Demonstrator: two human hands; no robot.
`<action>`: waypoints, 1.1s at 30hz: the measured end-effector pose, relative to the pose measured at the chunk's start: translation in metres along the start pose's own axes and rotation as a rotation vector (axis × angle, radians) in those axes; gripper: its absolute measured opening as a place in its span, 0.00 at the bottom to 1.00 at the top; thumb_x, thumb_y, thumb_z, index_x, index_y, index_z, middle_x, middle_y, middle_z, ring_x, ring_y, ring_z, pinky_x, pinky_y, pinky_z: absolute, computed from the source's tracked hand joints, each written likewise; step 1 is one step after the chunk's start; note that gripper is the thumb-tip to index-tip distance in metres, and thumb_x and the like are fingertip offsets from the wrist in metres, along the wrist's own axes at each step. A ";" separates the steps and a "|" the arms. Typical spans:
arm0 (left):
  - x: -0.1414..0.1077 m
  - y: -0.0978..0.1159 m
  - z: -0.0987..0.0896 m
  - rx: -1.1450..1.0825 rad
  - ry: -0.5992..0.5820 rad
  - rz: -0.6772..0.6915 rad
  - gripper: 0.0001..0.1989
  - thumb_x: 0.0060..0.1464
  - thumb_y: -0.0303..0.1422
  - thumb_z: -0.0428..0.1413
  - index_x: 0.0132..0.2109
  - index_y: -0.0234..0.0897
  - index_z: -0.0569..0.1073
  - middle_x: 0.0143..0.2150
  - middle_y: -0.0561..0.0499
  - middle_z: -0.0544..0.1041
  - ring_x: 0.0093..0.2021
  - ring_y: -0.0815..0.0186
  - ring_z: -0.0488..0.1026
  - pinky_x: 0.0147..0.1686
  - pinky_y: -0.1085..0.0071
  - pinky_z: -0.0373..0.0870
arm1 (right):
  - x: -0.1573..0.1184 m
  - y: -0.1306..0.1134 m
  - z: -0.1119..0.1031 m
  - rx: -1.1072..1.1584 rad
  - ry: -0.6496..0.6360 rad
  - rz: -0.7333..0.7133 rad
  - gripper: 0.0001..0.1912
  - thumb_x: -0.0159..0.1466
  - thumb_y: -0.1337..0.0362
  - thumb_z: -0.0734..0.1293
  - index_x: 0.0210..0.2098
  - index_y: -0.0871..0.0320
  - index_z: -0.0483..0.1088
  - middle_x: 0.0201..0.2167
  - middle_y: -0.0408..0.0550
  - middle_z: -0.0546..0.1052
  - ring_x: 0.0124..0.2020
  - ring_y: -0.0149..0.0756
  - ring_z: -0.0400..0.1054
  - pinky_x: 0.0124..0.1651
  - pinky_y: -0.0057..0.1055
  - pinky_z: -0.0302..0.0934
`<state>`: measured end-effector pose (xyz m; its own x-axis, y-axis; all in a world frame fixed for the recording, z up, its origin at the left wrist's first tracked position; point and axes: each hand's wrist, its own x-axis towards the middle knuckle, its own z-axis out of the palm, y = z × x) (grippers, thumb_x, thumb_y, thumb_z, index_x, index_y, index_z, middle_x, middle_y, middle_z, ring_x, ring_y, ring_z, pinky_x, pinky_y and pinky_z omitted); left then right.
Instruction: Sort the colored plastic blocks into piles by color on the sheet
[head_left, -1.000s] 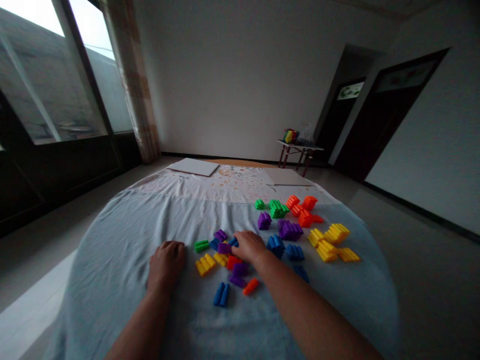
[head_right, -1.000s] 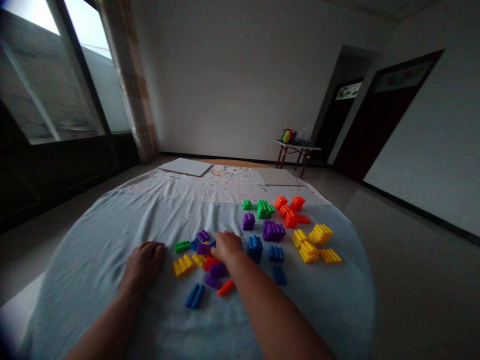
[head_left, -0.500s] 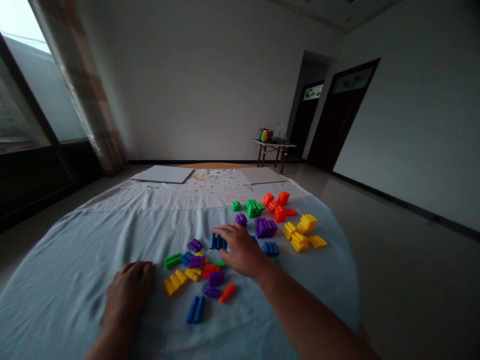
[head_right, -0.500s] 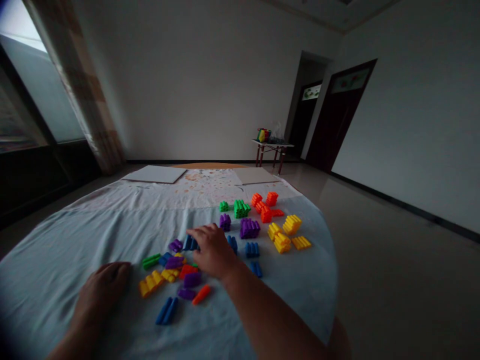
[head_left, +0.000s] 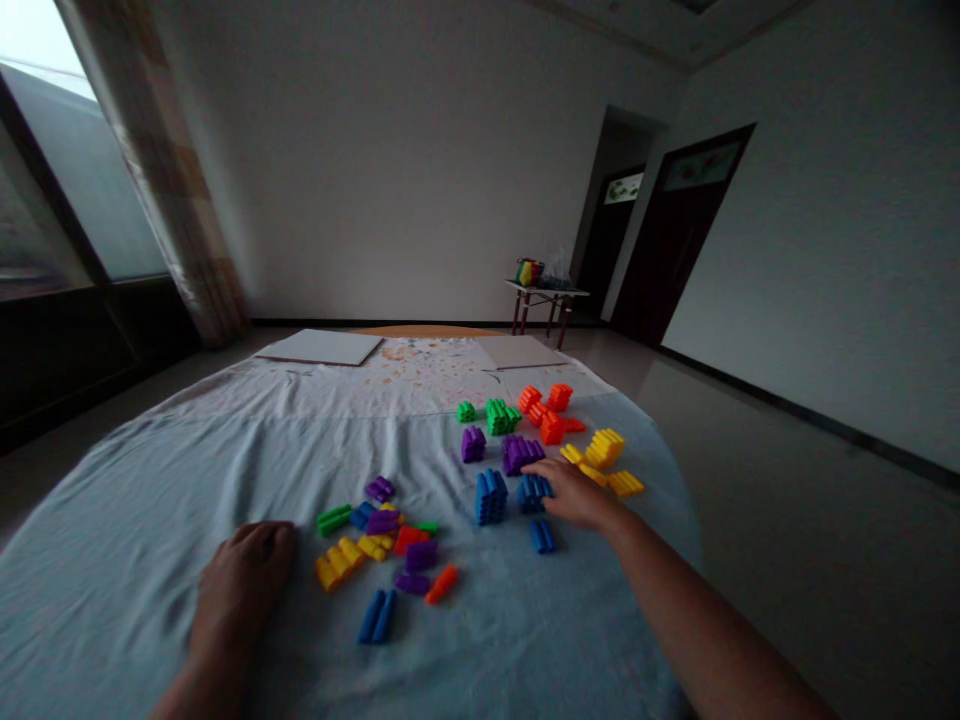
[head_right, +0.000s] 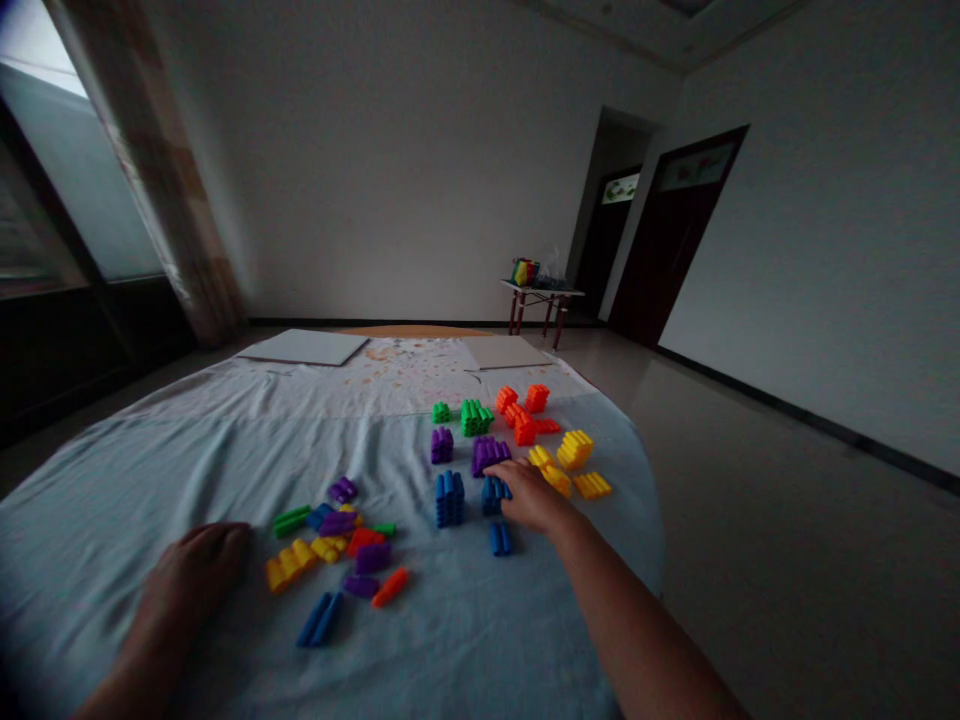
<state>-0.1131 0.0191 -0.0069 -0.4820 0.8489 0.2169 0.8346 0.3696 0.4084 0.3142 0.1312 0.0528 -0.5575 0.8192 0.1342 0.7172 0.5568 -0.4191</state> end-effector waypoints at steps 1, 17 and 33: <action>0.000 0.000 0.000 0.007 -0.007 -0.004 0.25 0.56 0.43 0.38 0.42 0.36 0.76 0.49 0.42 0.74 0.49 0.55 0.70 0.47 0.62 0.66 | 0.001 0.001 0.003 -0.002 -0.015 -0.003 0.31 0.49 0.77 0.62 0.53 0.57 0.68 0.52 0.51 0.72 0.55 0.42 0.61 0.59 0.39 0.53; -0.008 0.011 -0.003 0.022 0.057 -0.015 0.22 0.56 0.40 0.40 0.40 0.38 0.77 0.46 0.45 0.76 0.45 0.59 0.72 0.42 0.68 0.66 | 0.007 -0.107 0.007 0.159 0.177 -0.280 0.19 0.59 0.70 0.61 0.49 0.54 0.69 0.49 0.49 0.73 0.53 0.38 0.64 0.58 0.39 0.56; -0.016 0.017 -0.005 -0.065 0.106 -0.027 0.19 0.57 0.38 0.41 0.39 0.38 0.76 0.44 0.46 0.76 0.46 0.61 0.71 0.47 0.67 0.65 | 0.125 -0.180 0.115 -0.019 -0.272 -0.222 0.29 0.55 0.51 0.68 0.54 0.56 0.67 0.56 0.53 0.69 0.59 0.44 0.59 0.56 0.36 0.54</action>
<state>-0.0931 0.0099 0.0009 -0.5323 0.7931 0.2962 0.8037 0.3634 0.4712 0.0669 0.1172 0.0417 -0.7899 0.6127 -0.0253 0.5723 0.7219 -0.3891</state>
